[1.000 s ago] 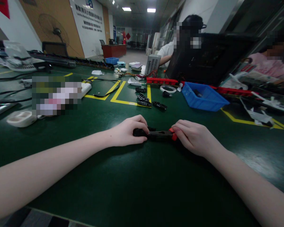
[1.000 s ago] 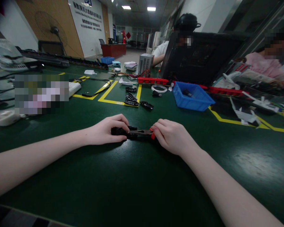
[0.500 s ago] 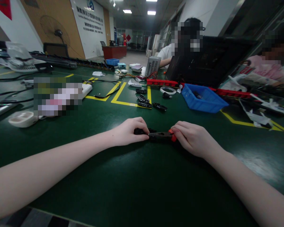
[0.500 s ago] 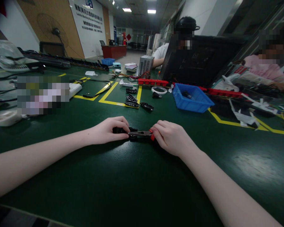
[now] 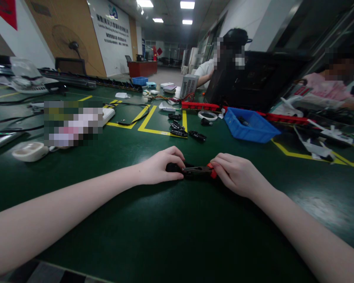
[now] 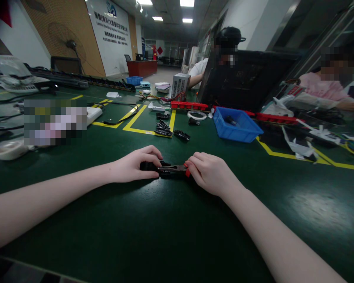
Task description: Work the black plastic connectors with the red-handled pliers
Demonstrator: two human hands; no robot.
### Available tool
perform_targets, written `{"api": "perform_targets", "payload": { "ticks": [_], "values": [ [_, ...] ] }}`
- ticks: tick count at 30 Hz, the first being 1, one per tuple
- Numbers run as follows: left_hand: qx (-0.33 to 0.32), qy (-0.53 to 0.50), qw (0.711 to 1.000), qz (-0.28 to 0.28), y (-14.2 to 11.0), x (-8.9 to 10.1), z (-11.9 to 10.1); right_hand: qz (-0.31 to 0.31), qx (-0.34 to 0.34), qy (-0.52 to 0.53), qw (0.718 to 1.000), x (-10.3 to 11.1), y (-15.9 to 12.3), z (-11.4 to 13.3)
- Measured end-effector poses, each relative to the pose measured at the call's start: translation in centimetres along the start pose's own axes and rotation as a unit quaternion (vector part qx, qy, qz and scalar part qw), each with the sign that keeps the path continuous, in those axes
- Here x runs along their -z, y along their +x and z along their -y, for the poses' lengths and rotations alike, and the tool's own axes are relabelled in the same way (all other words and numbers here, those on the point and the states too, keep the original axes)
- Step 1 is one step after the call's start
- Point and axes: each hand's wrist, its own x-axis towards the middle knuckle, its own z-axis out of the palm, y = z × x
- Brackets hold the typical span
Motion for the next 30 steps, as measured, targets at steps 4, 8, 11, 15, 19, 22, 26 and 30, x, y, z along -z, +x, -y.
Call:
{"api": "perform_targets", "payload": {
  "ticks": [4,8,11,15,19,22,26,30],
  "values": [
    [-0.008,0.011,1.000,-0.012,0.03,-0.21,-0.09,0.001,-0.001,-0.002,1.000,0.01,-0.03,0.07],
    [-0.017,0.027,0.999,-0.016,0.17,-0.37,-0.15,-0.001,-0.001,-0.005,1.000,-0.02,0.03,0.05],
    [-0.022,0.050,0.998,-0.017,0.25,-0.48,-0.16,-0.004,0.001,-0.010,1.000,0.04,0.07,0.05],
    [-0.028,0.091,0.995,-0.013,0.34,-0.47,-0.24,-0.004,0.001,-0.018,1.000,0.14,0.06,-0.02],
    [-0.026,0.135,0.990,-0.007,0.40,-0.39,-0.33,0.000,-0.001,-0.014,1.000,0.16,0.09,-0.05],
    [-0.032,0.144,0.989,-0.004,0.42,-0.38,-0.30,0.003,-0.006,-0.013,1.000,0.18,0.11,-0.01],
    [-0.032,0.124,0.992,-0.003,0.42,-0.37,-0.22,-0.004,-0.007,-0.009,1.000,0.23,0.03,-0.19],
    [-0.021,0.093,0.995,-0.005,0.40,-0.30,-0.19,-0.016,-0.015,-0.008,1.000,0.21,-0.29,-0.83]
  ]
}}
